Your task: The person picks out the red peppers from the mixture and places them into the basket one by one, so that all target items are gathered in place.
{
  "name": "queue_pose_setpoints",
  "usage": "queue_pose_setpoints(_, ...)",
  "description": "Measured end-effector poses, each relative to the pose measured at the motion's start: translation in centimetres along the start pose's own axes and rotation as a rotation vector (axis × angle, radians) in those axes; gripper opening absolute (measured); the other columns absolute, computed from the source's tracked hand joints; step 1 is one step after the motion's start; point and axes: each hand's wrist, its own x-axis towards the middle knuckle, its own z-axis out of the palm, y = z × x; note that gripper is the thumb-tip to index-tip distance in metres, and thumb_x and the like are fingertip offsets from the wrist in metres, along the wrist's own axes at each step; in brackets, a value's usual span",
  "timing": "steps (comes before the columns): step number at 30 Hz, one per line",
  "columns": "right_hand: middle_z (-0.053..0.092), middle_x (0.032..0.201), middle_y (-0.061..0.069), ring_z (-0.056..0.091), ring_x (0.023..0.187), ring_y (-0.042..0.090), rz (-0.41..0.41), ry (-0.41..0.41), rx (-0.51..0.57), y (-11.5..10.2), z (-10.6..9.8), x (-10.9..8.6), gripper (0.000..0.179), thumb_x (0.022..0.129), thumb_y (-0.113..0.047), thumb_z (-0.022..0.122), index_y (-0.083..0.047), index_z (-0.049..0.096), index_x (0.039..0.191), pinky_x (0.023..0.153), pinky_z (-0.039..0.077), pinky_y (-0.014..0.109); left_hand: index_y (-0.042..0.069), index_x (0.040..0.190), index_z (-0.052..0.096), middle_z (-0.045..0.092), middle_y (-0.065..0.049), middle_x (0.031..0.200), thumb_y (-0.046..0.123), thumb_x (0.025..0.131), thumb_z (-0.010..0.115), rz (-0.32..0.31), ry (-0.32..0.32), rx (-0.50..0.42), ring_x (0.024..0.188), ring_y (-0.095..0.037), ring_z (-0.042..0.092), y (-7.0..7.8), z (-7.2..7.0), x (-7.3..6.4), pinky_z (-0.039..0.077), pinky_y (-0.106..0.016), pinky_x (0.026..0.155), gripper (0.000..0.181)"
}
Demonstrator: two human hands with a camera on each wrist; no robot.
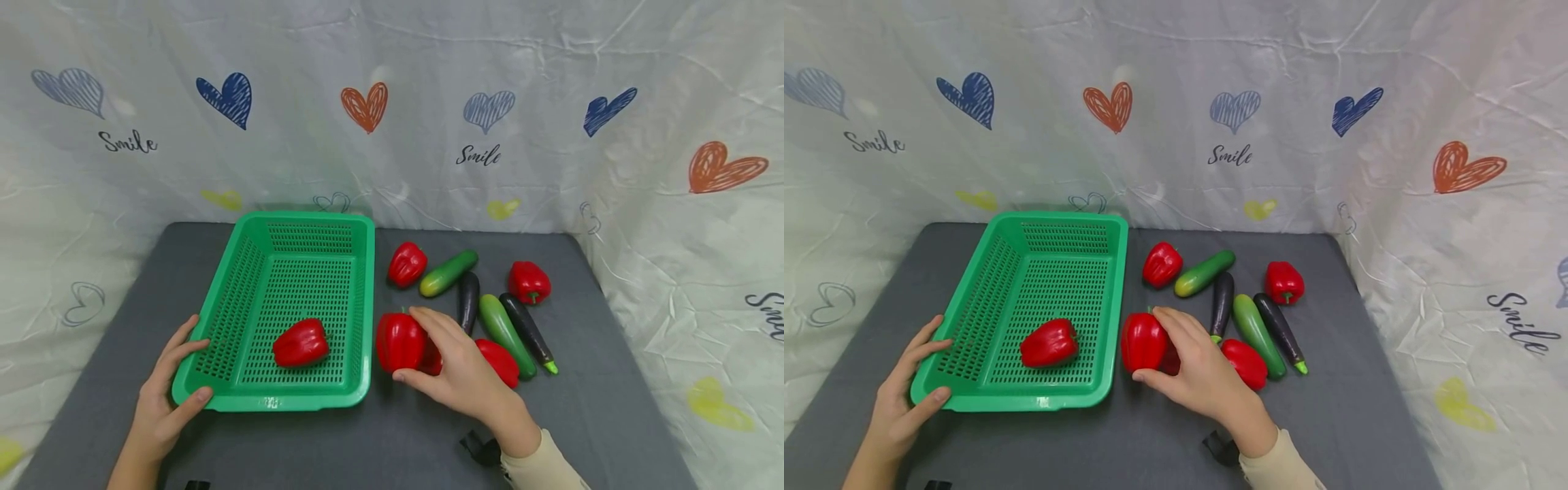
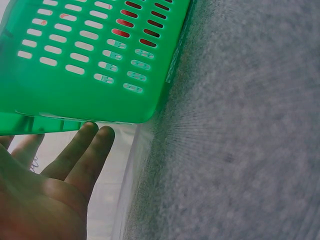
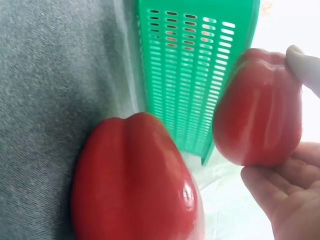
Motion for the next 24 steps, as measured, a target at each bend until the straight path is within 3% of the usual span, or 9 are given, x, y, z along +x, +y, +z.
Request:
queue_pose_setpoints(7, 0.055, 0.16, 0.003, 0.053, 0.145, 0.023, 0.007, 0.015, 0.008, -0.2, -0.2, 0.4, 0.091, 0.087, -0.044, 0.093, -0.012, 0.053, 0.161, 0.096, 0.062, 0.047, -0.024, 0.145, 0.046, 0.021, -0.033, 0.174, -0.022, 0.083, 0.064, -0.001, -0.002, -0.027, 0.159, -0.03, 0.029, -0.1, 0.0, 0.0, 0.04, -0.019, 0.111, 0.065)
queue_pose_setpoints(24, 0.056, 0.16, 0.005, 0.053, 0.145, 0.025, -0.037, 0.066, -0.005, -0.8, -0.5, 1.4, 0.093, 0.085, -0.039, 0.095, -0.013, 0.051, 0.163, 0.099, 0.061, 0.048, -0.022, 0.146, 0.048, 0.023, -0.031, 0.174, -0.021, 0.083, 0.064, -0.006, -0.002, 0.048, 0.159, -0.029, 0.03, 0.2, 0.1, 0.0, 0.04, -0.019, 0.11, 0.065)
